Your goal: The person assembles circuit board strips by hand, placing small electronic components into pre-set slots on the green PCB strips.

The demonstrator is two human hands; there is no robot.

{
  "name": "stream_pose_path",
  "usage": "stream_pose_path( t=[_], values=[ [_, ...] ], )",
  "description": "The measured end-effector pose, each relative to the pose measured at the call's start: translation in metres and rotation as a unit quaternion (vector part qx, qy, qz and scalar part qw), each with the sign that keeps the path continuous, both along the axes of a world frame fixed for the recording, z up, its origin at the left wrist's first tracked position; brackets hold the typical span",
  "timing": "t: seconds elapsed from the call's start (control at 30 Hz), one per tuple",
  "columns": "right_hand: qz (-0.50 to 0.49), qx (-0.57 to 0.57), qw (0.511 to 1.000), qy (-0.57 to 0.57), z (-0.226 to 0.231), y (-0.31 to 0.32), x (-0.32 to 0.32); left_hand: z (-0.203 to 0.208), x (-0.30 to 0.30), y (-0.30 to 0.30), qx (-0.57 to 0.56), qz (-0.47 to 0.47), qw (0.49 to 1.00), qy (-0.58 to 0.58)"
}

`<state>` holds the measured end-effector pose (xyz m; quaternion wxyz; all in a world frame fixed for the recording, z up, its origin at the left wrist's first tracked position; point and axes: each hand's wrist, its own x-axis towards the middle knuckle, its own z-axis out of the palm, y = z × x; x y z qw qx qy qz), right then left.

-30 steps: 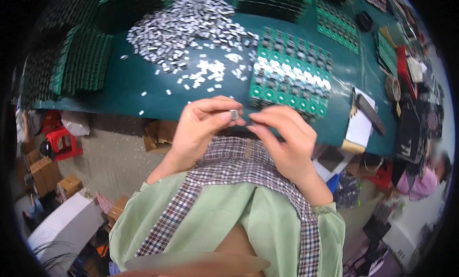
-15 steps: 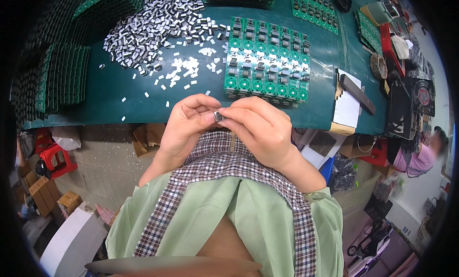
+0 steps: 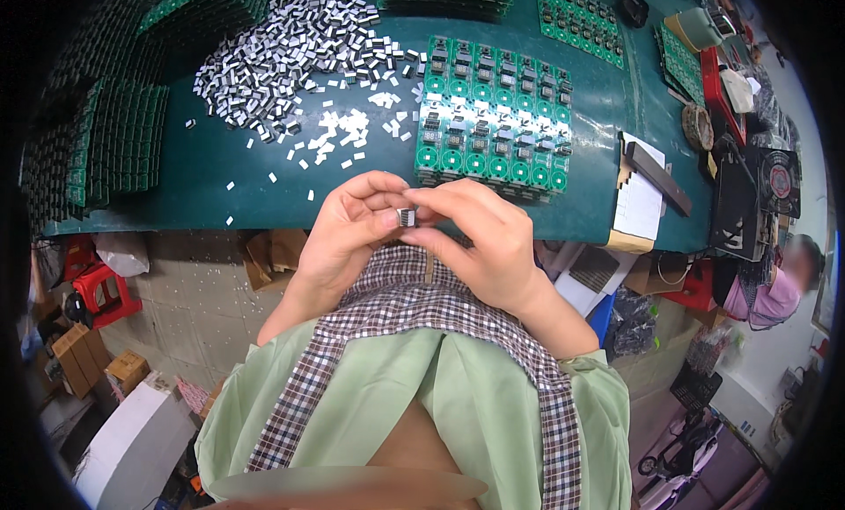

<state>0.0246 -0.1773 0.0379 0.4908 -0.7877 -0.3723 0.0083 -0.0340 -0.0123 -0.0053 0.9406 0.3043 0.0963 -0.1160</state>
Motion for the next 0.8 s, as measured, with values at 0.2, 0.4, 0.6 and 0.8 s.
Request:
stream_pose_path(
  t=[0.2, 0.4, 0.6, 0.8],
  values=[
    [0.008, -0.021, 0.999, -0.033, -0.0033, -0.0050, 0.0053, -0.0033, 0.0021, 0.0018, -0.015, -0.012, 1.000, -0.008],
    [0.016, -0.012, 0.999, -0.026, -0.0063, -0.0061, 0.0078, -0.0061, 0.0041, 0.0011, 0.011, -0.029, 0.999, -0.021],
    [0.008, -0.010, 1.000, -0.004, -0.0048, -0.0058, 0.0078, -0.0084, 0.0024, -0.0024, 0.030, -0.001, 0.999, -0.035],
    [0.017, 0.007, 1.000, 0.019, -0.0062, -0.0095, 0.0089, -0.0072, 0.0041, -0.0017, 0.013, -0.002, 0.999, -0.050]
  ],
)
